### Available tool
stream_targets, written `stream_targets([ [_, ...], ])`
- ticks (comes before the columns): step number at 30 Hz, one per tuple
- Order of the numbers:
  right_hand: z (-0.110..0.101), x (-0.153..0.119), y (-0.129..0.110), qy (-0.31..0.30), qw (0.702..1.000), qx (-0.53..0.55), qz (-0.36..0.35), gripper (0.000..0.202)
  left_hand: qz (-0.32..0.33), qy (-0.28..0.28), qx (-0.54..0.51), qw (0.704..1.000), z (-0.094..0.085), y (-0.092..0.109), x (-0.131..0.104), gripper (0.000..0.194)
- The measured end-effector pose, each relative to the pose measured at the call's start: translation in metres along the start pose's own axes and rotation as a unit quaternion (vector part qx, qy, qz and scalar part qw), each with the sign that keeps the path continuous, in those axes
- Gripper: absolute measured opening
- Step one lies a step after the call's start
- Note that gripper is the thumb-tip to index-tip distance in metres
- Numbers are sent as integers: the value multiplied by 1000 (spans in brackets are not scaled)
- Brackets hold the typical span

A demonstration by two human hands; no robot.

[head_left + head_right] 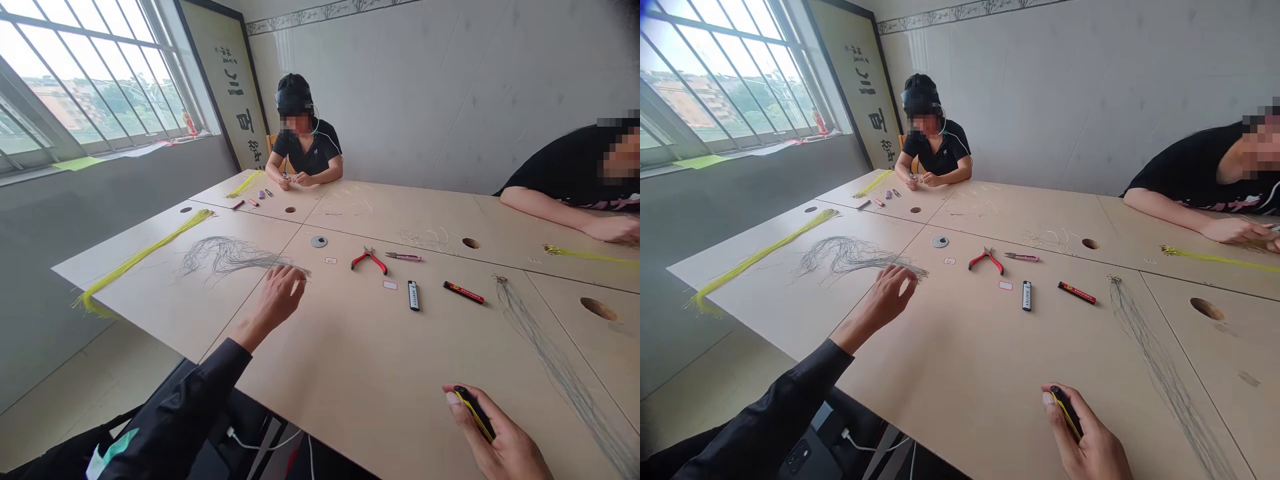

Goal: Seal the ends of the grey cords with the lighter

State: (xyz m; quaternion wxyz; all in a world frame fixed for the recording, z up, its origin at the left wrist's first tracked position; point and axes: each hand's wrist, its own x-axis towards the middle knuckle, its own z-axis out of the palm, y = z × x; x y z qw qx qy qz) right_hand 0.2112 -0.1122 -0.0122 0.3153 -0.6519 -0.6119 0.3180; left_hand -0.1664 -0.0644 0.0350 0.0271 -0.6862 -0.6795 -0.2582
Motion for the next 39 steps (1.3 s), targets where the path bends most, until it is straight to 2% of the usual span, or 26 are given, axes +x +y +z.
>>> stream_targets([
  [3,0,21,-23,-60,996,62,-7,41,3,43,-73,996,17,39,15,14],
  [6,6,52,-44,-120,982,142,30,44,23,56,-165,984,44,82,30,11],
  [9,18,85,-60,-121,958,247,78,51,35,48,-256,965,75,119,42,12],
  [12,30,112,-69,-106,940,310,95,55,18,35,-330,943,101,140,48,13],
  [15,37,127,-67,-92,935,330,91,50,5,24,-409,912,116,144,48,14],
  [19,43,130,-53,-94,937,326,80,45,-34,-6,-468,883,124,139,44,17],
  [24,45,128,-45,-96,944,307,70,44,-46,-45,-476,877,124,138,44,17],
  [34,43,128,-45,-93,944,312,55,39,-3,-63,-458,887,127,136,44,13],
  [39,40,127,-49,-80,957,276,19,39,-8,-78,-455,887,124,138,44,13],
])
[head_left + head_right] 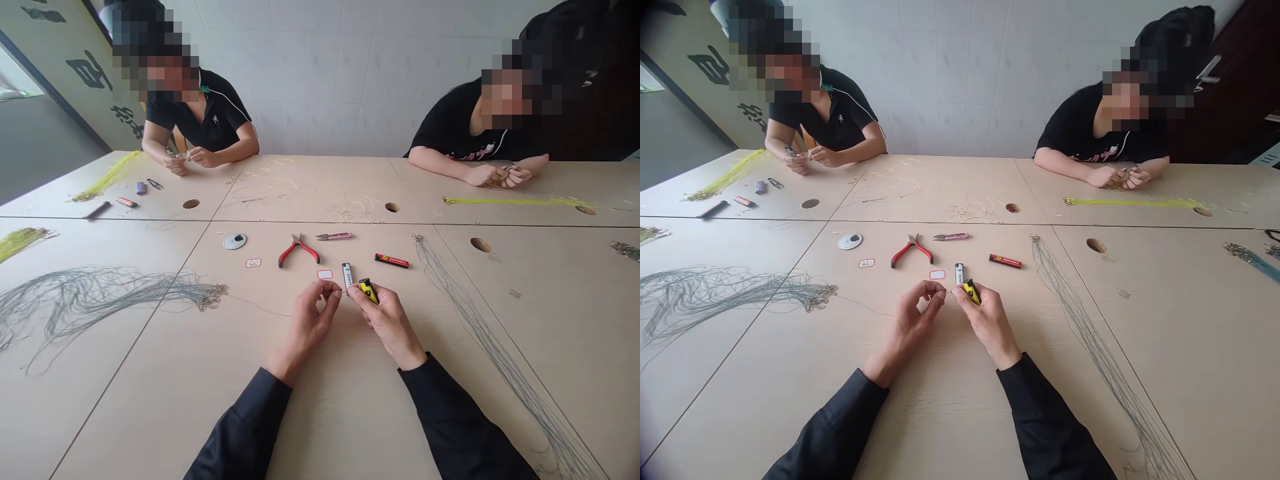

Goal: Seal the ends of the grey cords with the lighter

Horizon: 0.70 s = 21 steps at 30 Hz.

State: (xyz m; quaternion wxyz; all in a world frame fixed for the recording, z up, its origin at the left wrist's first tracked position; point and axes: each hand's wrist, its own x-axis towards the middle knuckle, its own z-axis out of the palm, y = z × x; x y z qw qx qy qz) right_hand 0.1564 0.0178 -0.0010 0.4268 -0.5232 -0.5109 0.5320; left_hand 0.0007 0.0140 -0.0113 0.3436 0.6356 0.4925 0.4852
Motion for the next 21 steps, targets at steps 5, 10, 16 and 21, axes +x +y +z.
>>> stream_targets([
  [5,-2,0,-2,1,995,-73,-62,39,-7,-10,1,1000,0,4,0,13],
  [10,-3,0,-1,3,986,-142,-89,35,-10,-23,8,1000,-1,5,1,13],
  [16,-2,0,0,11,980,-172,-96,35,-39,-35,17,998,-1,5,0,11],
  [21,-1,-1,0,15,978,-178,-104,34,-50,-42,6,998,0,2,0,8],
])
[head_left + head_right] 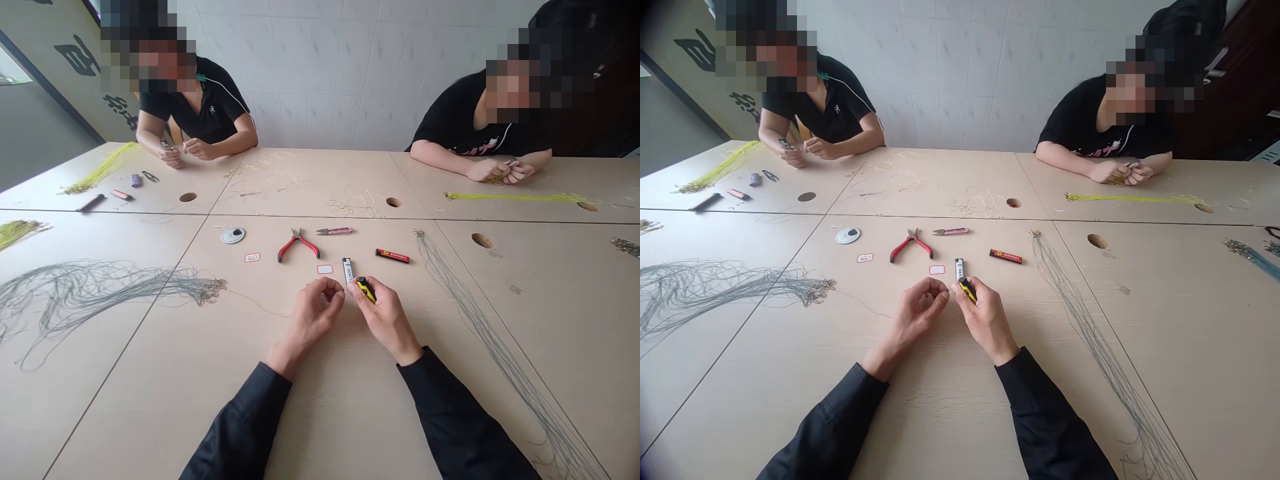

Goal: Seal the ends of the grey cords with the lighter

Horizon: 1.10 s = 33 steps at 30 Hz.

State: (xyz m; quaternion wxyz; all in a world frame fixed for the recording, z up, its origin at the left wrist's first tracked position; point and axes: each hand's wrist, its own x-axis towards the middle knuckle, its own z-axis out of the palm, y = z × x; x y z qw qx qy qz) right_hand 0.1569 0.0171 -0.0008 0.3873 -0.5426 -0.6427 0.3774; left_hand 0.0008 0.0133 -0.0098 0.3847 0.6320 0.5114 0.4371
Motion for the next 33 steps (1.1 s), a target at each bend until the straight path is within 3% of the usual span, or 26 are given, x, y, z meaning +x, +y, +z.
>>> stream_targets([
  [8,0,-2,-3,16,999,30,11,28,-7,26,2,1000,1,-2,2,14],
  [33,0,-1,1,-10,1000,5,16,25,13,3,40,999,2,-3,2,15],
])
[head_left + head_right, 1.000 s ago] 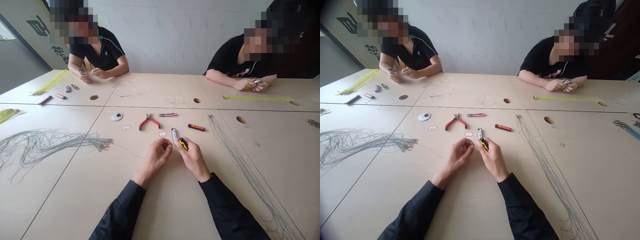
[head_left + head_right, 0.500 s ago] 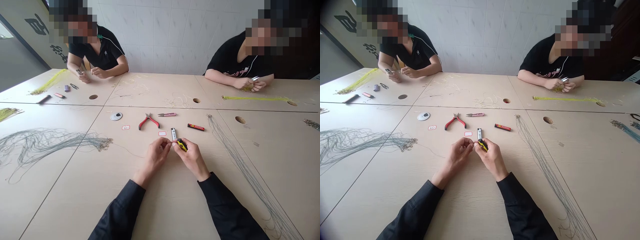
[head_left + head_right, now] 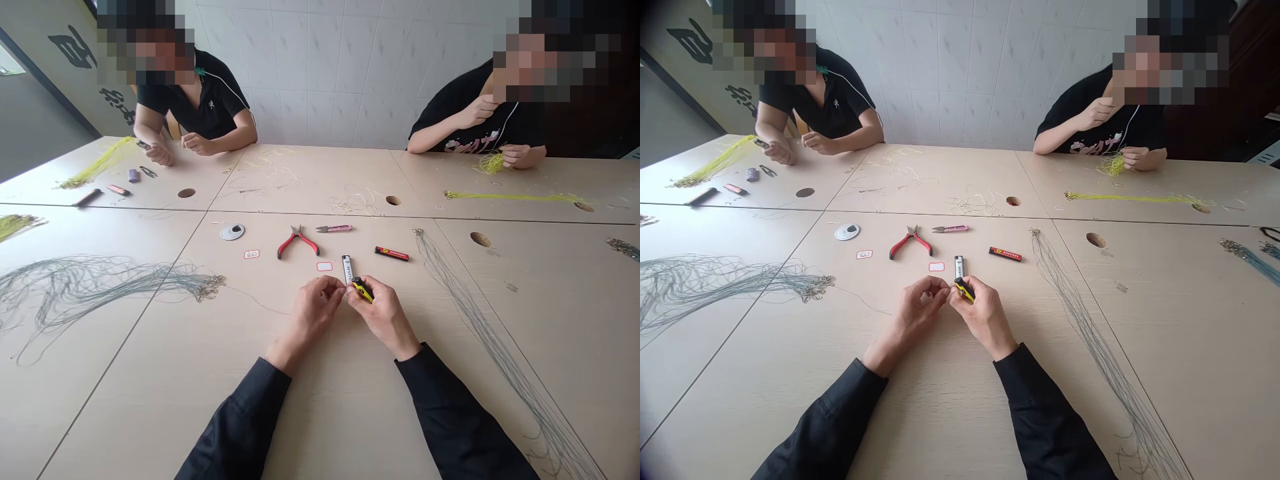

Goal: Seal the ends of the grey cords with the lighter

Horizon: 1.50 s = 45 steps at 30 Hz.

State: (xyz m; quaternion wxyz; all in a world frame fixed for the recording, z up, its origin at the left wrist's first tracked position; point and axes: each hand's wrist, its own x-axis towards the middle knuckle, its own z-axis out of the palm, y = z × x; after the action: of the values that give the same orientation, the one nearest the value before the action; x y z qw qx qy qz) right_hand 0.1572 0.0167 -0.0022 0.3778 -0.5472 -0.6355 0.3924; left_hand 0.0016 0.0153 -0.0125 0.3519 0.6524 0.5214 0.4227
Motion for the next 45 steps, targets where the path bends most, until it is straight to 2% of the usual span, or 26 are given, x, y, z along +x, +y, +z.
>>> stream_targets([
  [11,0,-1,-1,-8,1000,6,-3,24,-1,-5,-9,1000,-2,4,-2,17],
  [26,1,0,1,-14,999,-17,-25,17,-7,-25,-3,1000,3,0,0,14],
  [32,-3,1,-1,11,1000,0,13,22,-1,-7,-6,1000,2,2,0,5],
  [37,-4,1,-4,-12,999,21,32,22,2,9,-1,1000,2,3,1,8],
  [45,-3,1,-5,-23,1000,12,8,21,9,1,-3,1000,3,-1,0,10],
])
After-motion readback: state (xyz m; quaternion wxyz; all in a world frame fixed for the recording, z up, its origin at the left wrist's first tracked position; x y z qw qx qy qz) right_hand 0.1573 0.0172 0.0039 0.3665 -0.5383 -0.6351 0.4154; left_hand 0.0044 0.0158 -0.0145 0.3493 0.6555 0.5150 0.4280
